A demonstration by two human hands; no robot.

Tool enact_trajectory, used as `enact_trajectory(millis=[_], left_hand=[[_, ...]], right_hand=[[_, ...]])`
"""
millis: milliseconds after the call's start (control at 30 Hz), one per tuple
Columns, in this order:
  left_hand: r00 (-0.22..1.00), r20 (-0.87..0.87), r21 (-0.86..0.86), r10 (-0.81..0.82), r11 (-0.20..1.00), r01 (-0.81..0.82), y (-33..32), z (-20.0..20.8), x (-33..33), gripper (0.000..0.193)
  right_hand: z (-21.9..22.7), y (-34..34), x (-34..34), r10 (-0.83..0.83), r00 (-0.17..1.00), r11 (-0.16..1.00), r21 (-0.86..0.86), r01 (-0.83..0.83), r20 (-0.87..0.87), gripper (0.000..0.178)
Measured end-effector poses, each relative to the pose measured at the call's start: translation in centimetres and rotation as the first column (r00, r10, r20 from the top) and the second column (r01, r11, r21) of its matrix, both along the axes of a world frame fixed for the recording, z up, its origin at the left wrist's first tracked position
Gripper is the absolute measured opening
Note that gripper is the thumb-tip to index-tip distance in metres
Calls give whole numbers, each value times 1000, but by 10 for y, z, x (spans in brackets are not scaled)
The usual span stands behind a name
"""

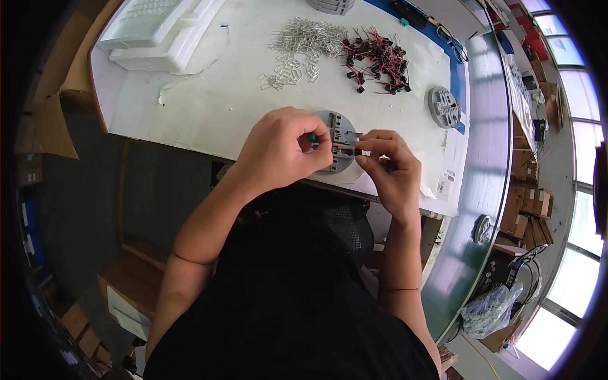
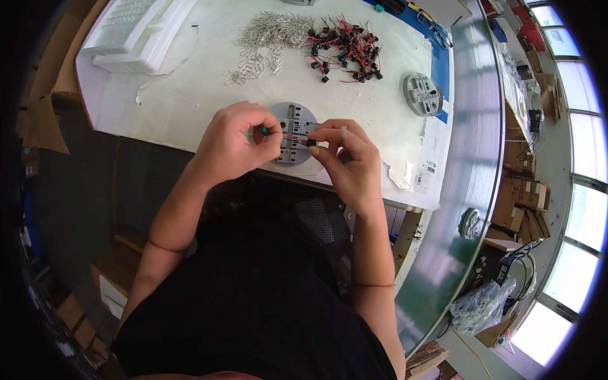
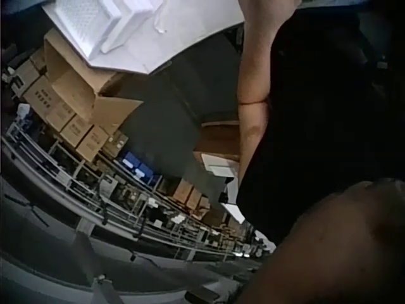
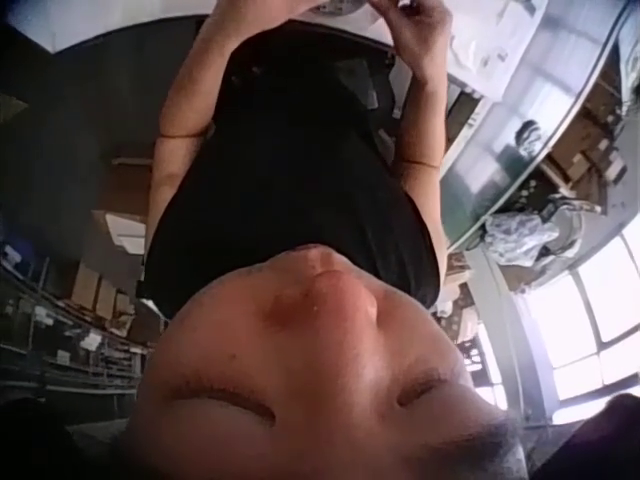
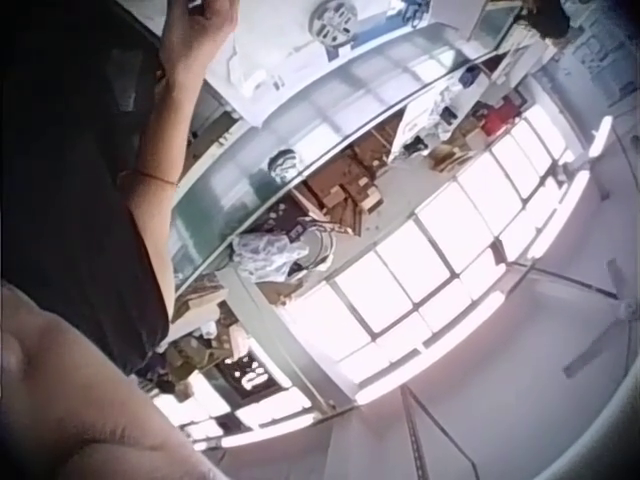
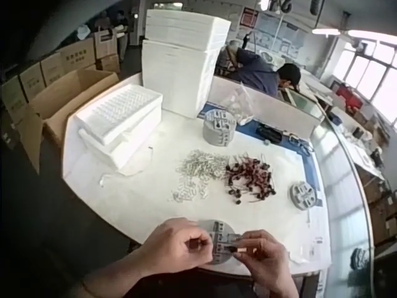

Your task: Assembling small electronic components onto a circular base using tweezers.

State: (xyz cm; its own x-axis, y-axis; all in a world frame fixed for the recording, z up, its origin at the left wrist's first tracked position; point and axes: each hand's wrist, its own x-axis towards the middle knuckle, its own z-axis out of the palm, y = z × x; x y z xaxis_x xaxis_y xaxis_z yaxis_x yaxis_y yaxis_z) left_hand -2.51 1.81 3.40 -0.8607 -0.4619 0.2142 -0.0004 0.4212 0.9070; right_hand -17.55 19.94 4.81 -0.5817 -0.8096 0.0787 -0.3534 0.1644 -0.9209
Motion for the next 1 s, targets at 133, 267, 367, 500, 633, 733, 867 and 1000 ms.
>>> enact_trajectory(millis=[133,267,367,500,633,733,867,1000], left_hand=[[998,38,-328,43,944,-29,4,-11,-7,10],[993,11,-496,118,863,-97,19,-18,-6,14],[987,-46,-569,153,808,-151,23,-25,-9,16],[964,-145,-524,224,809,-267,29,-28,-8,43],[967,-150,-460,208,851,-254,26,-36,-9,65],[979,-91,-431,182,879,-203,24,-36,-9,65],[975,-77,-437,208,872,-221,23,-38,-14,64],[977,-54,-430,204,878,-207,20,-33,-16,65]], right_hand=[[8,-10,-3,42,981,976,219,0,-188,14],[4,-10,-7,118,905,966,257,-10,-408,15],[3,-13,-4,181,824,957,291,-20,-538,13],[13,-11,-4,271,792,932,354,-74,-548,13],[-12,5,19,188,760,972,231,-51,-622,17],[-21,5,16,135,754,989,130,-66,-644,17],[-20,6,-4,100,916,995,11,-104,-389,19],[-8,-10,-6,7,926,932,-339,131,377,49]])
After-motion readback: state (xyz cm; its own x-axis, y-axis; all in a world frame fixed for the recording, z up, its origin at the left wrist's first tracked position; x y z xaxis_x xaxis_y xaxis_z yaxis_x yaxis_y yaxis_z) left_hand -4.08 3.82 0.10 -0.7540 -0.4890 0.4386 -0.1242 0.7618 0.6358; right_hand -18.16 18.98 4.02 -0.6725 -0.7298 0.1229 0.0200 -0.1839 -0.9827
